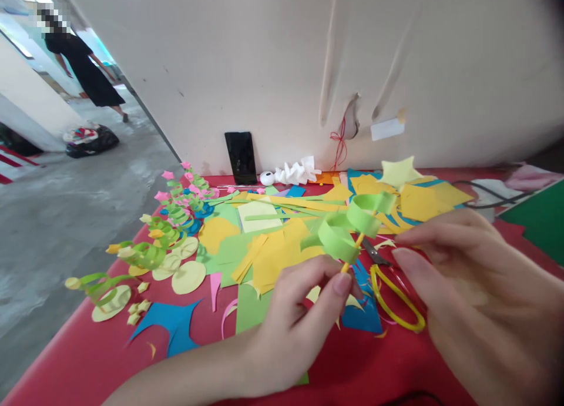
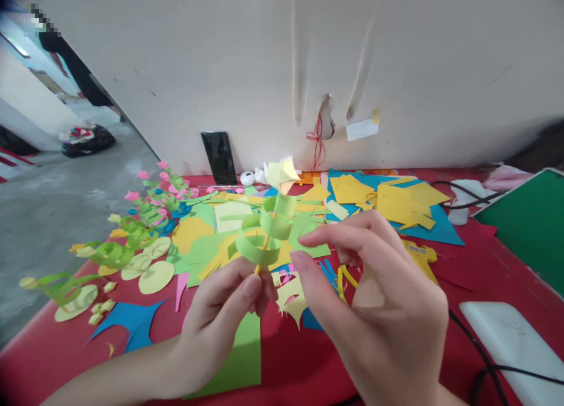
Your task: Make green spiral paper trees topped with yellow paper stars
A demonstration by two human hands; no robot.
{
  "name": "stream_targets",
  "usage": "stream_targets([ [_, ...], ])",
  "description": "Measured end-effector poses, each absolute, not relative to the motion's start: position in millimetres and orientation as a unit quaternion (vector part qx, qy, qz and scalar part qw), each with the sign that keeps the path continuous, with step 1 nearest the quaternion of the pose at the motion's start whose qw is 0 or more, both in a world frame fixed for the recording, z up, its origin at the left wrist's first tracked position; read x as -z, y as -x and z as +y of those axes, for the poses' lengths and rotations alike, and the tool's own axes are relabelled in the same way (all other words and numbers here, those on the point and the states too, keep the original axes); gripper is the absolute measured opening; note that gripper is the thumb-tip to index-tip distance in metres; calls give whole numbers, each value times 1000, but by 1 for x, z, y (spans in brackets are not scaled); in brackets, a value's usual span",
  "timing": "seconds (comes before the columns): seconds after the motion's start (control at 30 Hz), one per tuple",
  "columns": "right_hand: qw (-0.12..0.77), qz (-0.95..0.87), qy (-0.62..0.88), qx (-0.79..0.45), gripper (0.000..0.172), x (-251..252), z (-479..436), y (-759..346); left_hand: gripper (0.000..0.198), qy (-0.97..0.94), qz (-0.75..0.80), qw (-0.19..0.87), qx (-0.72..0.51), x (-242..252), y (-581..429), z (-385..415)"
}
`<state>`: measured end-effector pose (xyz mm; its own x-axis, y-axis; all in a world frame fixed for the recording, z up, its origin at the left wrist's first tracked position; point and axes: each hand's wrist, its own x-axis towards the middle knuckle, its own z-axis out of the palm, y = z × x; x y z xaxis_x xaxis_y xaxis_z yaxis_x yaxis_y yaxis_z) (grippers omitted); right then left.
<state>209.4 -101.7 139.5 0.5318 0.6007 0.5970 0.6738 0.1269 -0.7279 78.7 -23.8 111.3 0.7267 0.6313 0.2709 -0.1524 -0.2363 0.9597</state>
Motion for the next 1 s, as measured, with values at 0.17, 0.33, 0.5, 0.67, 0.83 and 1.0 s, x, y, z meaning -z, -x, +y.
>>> stream_targets([
  [0.17,628,-447,628,-111,29,-139,-99,-222,34,-722,172,597,-304,-114,-79,-24],
  [0.33,648,-399,616,-203,26,-138,-98,-228,31,-735,149,606,-267,-119,-79,-23],
  [0.5,674,-404,586,-195,18,-133,-100,-233,31,-733,155,612,-252,-119,-81,-23],
  [0.67,667,-385,609,-191,18,-134,-100,-232,33,-740,155,606,-246,-119,-81,-23],
  [0.83,657,-382,619,-199,19,-136,-102,-228,33,-740,152,607,-247,-117,-80,-23],
  [1.0,661,-397,613,-174,16,-140,-103,-222,37,-736,172,610,-239,-111,-80,-22],
])
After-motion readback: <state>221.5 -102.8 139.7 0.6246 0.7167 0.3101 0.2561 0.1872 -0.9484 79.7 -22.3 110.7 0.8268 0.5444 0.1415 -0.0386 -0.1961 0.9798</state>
